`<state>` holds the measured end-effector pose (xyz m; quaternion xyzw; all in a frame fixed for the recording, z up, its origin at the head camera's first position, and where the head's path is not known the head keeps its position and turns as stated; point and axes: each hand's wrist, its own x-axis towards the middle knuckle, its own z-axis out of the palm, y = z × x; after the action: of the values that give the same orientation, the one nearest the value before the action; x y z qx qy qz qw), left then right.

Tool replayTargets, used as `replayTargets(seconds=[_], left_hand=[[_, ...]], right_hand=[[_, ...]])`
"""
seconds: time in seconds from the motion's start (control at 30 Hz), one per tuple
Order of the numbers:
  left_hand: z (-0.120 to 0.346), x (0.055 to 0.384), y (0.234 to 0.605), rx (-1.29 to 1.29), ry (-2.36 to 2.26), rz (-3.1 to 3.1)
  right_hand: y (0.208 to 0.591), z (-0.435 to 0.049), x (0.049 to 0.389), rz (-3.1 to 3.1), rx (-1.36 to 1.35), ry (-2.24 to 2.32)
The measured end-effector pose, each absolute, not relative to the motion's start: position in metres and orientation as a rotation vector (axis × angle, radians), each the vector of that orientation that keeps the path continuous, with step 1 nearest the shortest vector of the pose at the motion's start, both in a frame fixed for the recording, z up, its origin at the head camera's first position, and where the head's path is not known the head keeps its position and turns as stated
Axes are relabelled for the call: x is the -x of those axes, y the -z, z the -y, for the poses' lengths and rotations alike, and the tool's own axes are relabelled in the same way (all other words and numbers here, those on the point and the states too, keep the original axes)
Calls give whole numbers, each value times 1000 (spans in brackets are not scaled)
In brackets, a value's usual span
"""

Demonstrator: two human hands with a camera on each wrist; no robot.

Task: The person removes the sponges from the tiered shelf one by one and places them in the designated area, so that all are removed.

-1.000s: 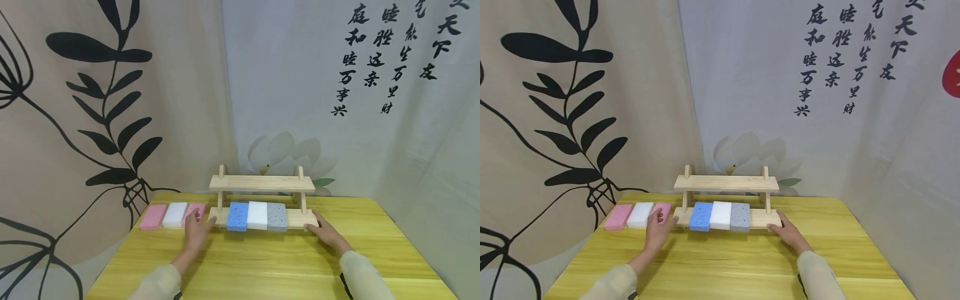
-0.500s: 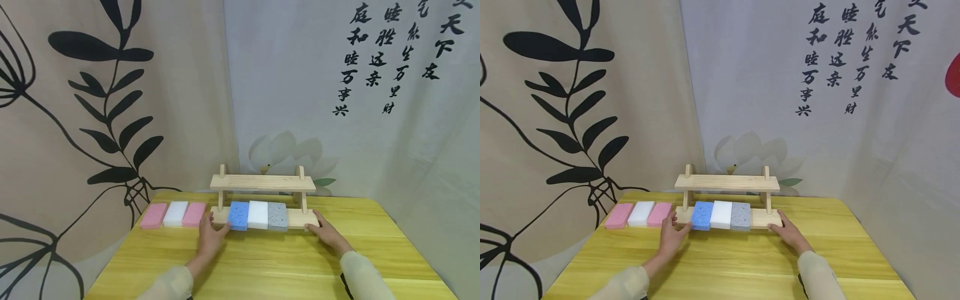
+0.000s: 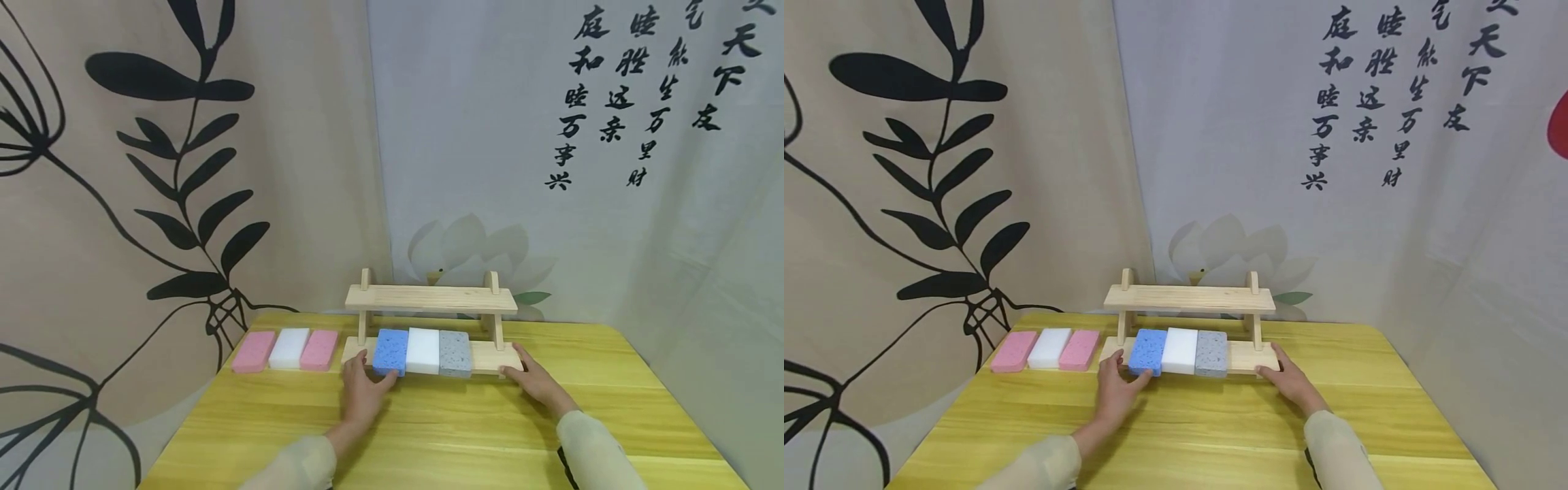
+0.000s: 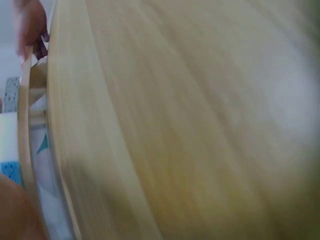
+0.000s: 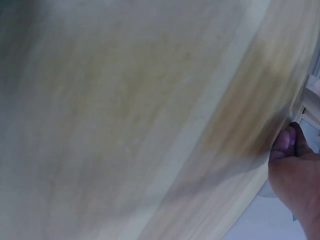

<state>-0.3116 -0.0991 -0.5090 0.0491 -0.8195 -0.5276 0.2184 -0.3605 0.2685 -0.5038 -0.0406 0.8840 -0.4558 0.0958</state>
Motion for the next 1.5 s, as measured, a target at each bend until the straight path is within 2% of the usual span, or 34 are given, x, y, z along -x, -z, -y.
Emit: replayTargets(seconds=[0.6,1.5], left_hand=[[78,321,513,-192,1371,2232],[77,326,511,-239,1330,2265]], right_hand=[[501,-267,359,-2633,129,1336],[501,-266,358,-2644,131,1340]])
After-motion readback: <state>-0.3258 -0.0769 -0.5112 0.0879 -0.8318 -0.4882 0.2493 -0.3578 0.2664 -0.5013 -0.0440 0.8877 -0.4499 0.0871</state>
